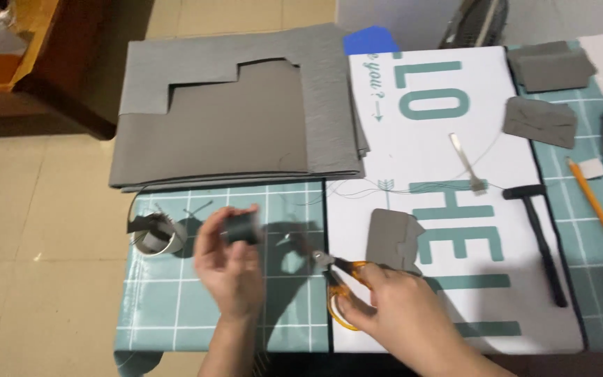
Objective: Preparing thread for leatherwork by pulling it from a spool, cutting it to length with scissors, and threading a needle.
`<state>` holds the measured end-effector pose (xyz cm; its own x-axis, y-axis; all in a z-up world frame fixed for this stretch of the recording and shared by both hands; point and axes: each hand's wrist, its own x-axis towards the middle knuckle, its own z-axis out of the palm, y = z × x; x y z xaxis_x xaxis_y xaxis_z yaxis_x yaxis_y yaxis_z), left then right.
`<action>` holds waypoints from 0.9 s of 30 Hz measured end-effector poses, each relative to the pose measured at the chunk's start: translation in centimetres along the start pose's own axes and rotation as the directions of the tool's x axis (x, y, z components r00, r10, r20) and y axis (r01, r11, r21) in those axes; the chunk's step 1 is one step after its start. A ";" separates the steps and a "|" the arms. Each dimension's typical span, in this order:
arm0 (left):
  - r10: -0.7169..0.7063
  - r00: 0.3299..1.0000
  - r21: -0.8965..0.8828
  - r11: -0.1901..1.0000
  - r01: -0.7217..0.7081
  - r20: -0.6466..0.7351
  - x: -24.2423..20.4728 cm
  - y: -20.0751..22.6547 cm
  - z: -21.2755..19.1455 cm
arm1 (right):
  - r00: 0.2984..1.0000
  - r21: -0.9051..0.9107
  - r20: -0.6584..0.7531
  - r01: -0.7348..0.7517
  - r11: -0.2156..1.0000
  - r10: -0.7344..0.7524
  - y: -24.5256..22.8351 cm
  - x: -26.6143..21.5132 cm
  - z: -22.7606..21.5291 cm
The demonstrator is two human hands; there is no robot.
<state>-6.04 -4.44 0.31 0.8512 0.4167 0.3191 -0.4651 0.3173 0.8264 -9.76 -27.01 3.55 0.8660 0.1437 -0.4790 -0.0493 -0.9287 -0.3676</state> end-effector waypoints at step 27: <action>-0.240 0.624 0.530 0.781 -0.330 0.743 -2.6 5.0 12.2 | 0.918 0.937 -0.313 0.258 0.235 0.242 23.0 0.9 -14.3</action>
<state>-7.66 -14.35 9.26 0.8241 -0.4491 0.3453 -0.5155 -0.3418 0.7858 -3.03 -53.09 6.09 0.9393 -0.1995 -0.2792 -0.2548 0.1395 -0.9569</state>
